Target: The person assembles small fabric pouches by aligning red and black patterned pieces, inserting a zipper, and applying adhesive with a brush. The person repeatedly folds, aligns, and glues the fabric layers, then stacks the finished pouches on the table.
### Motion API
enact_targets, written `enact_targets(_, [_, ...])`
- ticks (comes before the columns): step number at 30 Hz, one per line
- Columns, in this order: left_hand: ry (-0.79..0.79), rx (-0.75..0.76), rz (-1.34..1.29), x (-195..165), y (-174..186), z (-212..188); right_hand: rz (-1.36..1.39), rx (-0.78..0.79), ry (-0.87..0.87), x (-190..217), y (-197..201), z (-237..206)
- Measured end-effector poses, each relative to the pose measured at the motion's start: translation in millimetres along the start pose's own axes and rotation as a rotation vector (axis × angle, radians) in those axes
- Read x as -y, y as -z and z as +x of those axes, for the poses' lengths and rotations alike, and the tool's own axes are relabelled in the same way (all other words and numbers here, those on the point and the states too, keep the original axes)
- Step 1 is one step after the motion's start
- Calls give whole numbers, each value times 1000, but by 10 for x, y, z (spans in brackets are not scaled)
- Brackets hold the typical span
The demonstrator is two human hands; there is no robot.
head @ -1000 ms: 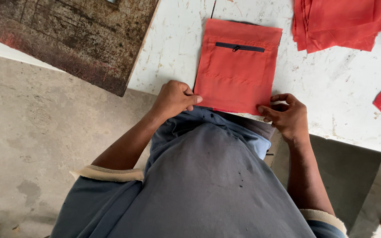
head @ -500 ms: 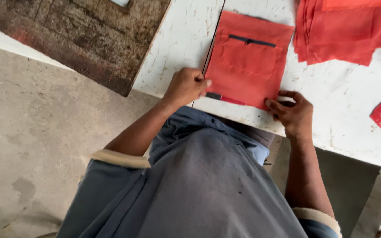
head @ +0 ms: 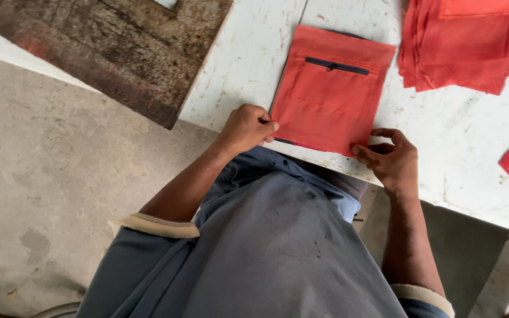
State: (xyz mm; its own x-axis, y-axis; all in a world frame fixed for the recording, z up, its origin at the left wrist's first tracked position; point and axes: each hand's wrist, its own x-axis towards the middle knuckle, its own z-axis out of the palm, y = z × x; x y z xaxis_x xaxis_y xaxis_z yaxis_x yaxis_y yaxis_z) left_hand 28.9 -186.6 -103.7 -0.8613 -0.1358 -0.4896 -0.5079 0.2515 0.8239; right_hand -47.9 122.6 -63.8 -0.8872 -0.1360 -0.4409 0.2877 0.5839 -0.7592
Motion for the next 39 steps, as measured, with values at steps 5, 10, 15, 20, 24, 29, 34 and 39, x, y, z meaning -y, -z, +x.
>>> enact_targets(5, [-21, 1, 26, 53, 9, -11, -32, -12, -2, 6, -10, -50])
enact_targets(10, [4, 1, 55, 22, 7, -18, -48, -12, 7, 16, -12, -39])
enact_targets(15, [14, -10, 95, 6, -5, -42, -54, -11, 19, 5, -11, -37])
enact_targets(20, [-12, -13, 92, 32, -19, -47, -75, -23, 31, 3, -5, -60])
enact_targets(24, [-34, -18, 99, 38, -27, -40, -77, -21, 47, 15, -4, -74])
enact_targets(29, [-79, -39, 100, 60, -33, -50, -85, -23, 52, 31, -6, -72])
enact_targets(34, [-192, -136, 255, 57, -120, -61, -228, -70, 109, 2, -69, -133])
enact_targets(39, [-278, -147, 435, -20, -59, -74, -410, -236, 353, -145, -173, -238])
